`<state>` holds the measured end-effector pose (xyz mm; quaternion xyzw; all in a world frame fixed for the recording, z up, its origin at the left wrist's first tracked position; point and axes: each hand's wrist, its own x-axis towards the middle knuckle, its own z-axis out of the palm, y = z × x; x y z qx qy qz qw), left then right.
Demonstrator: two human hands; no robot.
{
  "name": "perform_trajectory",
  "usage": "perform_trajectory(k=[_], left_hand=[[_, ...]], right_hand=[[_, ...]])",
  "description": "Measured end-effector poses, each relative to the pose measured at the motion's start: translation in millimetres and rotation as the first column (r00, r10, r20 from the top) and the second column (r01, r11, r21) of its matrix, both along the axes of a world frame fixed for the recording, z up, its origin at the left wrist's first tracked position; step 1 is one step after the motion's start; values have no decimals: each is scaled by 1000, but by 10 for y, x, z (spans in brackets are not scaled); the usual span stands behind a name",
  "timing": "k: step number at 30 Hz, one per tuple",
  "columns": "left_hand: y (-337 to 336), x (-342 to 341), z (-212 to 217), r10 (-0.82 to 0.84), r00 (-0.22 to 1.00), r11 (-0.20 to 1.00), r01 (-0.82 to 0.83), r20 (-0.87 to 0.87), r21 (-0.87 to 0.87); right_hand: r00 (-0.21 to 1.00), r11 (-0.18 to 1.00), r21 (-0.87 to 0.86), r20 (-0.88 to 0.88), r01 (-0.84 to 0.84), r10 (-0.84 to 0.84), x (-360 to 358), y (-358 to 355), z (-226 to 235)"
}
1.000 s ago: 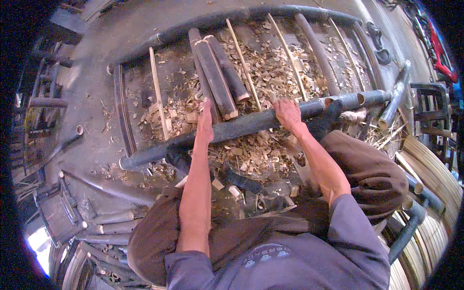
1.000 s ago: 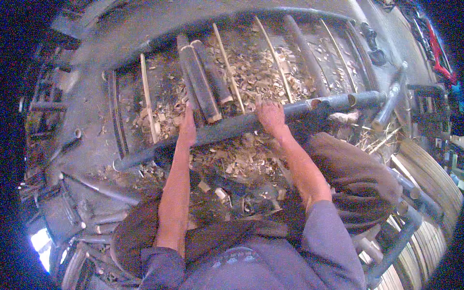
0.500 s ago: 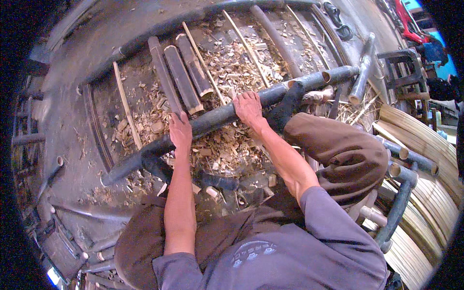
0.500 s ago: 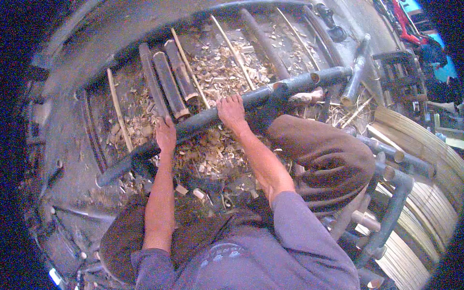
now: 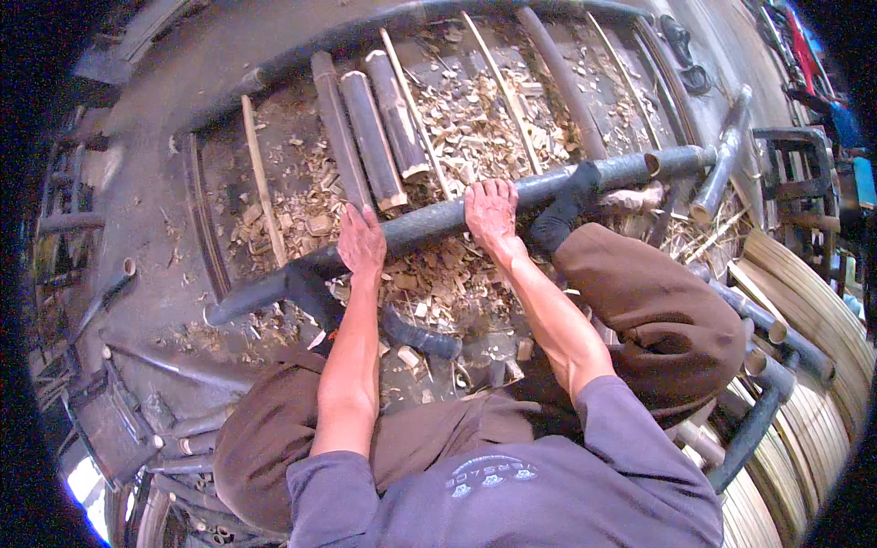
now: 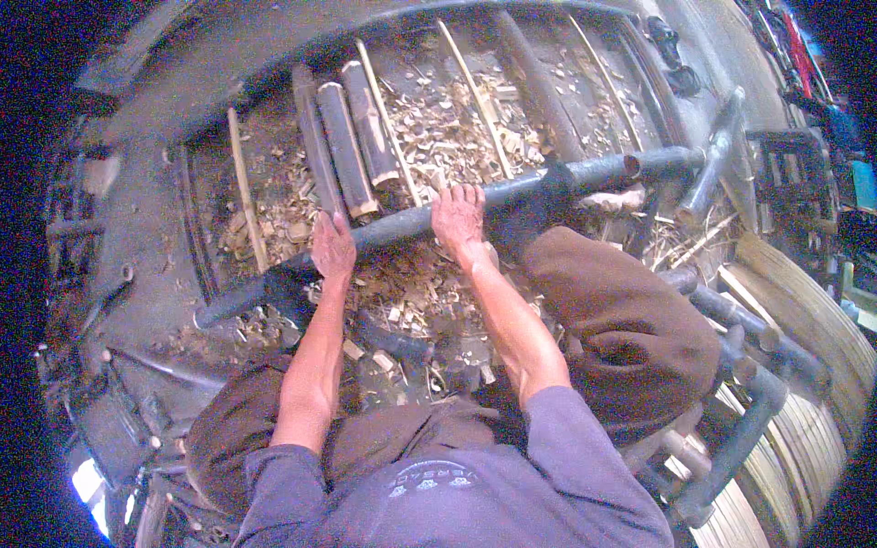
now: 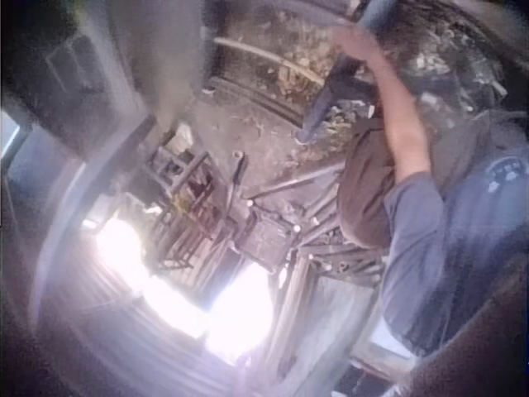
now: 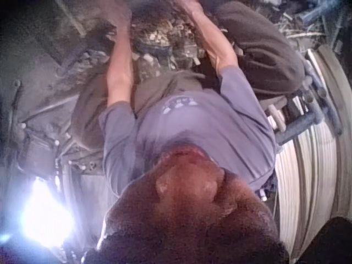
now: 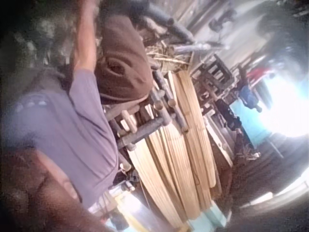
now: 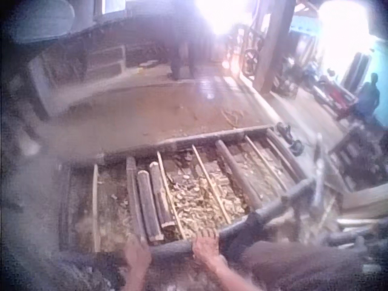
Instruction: The person sits on the floor and uses a knife to carve and smooth the ends of bamboo poles. They repeatedly rotate the poles, scrape the interior and exterior surfaces, and occasionally use a stone to further smooth the edges.
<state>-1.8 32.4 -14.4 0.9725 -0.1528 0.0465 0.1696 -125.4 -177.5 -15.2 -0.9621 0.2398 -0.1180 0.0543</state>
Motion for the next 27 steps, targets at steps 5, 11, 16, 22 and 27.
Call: perform_trajectory(k=[5,11,16,22,27], left_hand=[[-3,14,2,-15,1000,1000,16,17,-23],[17,-24,53,35,997,999,-33,64,-30],[-235,-30,226,76,972,970,-123,-221,-210],[-527,-136,219,10,993,999,-15,-122,-46],[-902,-36,188,-24,944,999,7,-328,-53]], right_hand=[[999,997,80,45,6,-10,29,-49,33],[988,950,281,-35,-135,151,676,261,483],[954,969,68,-168,-240,248,1078,13,347],[987,466,878,152,-114,-44,846,-31,940],[714,-497,703,21,-508,-700,88,-123,1004]])
